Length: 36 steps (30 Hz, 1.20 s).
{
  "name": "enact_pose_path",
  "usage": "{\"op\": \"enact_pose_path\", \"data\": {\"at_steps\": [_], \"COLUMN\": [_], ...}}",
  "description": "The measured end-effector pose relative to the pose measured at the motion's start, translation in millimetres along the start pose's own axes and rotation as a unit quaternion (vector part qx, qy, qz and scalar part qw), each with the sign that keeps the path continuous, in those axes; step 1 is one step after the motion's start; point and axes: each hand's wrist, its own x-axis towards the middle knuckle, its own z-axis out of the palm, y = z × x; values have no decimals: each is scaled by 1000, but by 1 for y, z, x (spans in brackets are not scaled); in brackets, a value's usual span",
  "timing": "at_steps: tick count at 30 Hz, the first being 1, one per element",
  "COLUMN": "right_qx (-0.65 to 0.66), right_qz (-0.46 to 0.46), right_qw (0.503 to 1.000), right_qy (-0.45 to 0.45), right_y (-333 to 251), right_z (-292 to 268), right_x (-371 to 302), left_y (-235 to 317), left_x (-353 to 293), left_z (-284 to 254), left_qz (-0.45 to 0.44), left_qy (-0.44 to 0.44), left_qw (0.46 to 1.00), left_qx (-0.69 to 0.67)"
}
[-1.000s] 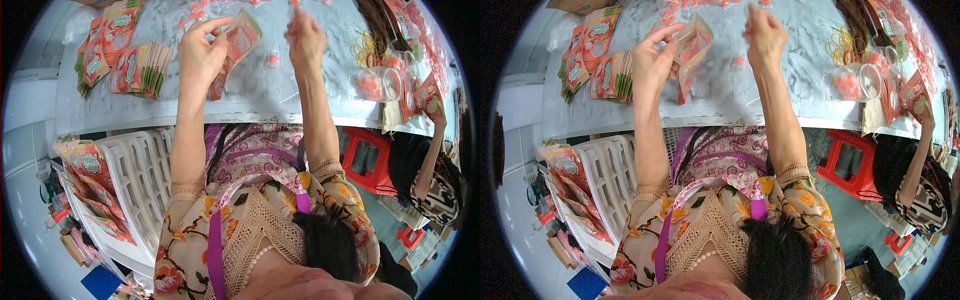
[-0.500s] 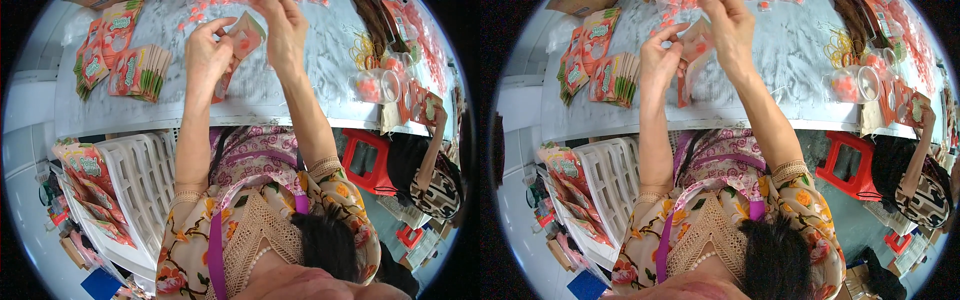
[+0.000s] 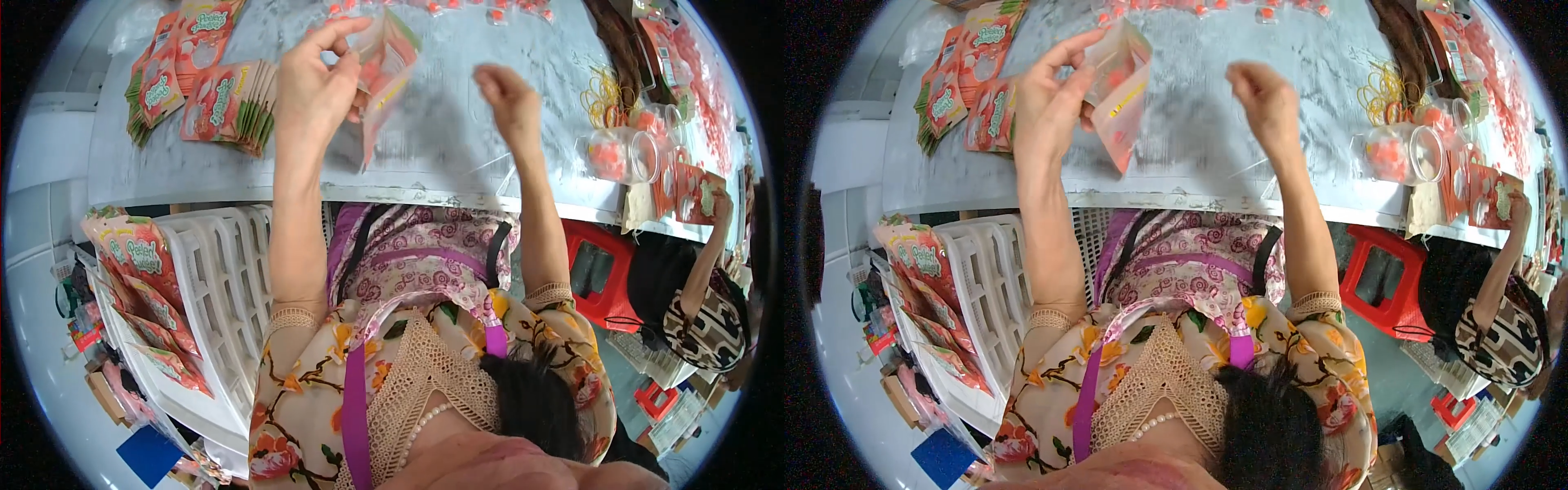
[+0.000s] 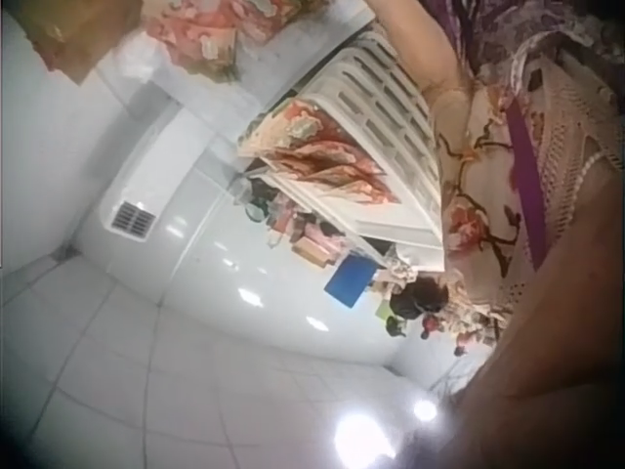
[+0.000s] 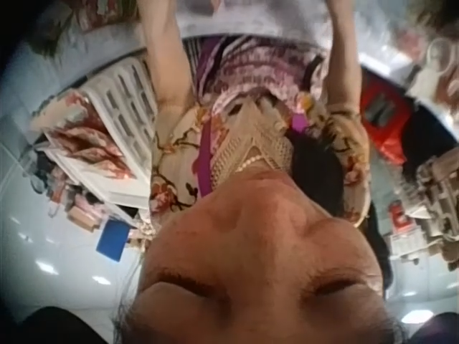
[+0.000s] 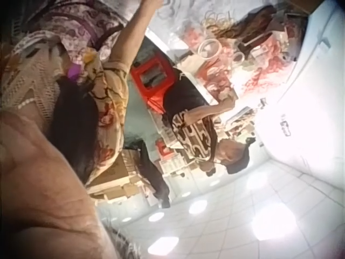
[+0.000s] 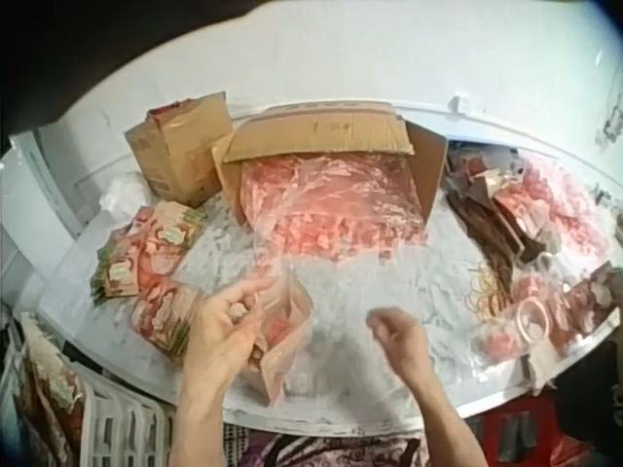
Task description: Packing small individual candies into plastic zip-lock pouches at a factory assembly line.
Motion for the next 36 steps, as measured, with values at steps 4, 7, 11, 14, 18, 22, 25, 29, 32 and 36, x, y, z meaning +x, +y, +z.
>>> {"op": "enact_pose_path", "data": {"at_steps": [4, 7, 11, 14, 18, 22, 25, 29, 32, 36], "right_qx": [173, -1, 18, 85, 7, 45, 72, 120, 108, 202], "right_qz": [-138, -241, -332, -85, -163, -85, -99, 7, -77, -107], "right_qw": [975, 961, 943, 992, 986, 995, 992, 993, 989, 971], "right_qy": [21, -134, 4, -31, 29, -19, -20, 10, 67, 71], "right_y": [-107, -135, -116, -109, -100, -86, -96, -84, -103, -81], "right_z": [-12, 2, 21, 27, 57, 51, 42, 34, 42, 21], "right_x": [30, 29, 5, -51, -57, -50, -44, -32, -24, -10], "left_y": [-3, -6, -5, -11, -23, -66, -122, -118, -109, -112], "left_x": [-8, -7, -12, -12, -10, 16, 42, 28, 5, -4], "left_z": [5, 7, 0, 1, -1, -32, -37, -11, 18, 16], "left_qz": [20, 21, 20, 29, 25, 24, 152, 12, 67, 167], "left_qy": [-9, -2, 9, 34, -40, 17, 85, -1, 29, 85], "left_qw": [1000, 1000, 998, 994, 982, 988, 985, 963, 956, 936], "left_qx": [-17, -12, -51, -97, -185, -149, 7, -268, -283, -297]}}
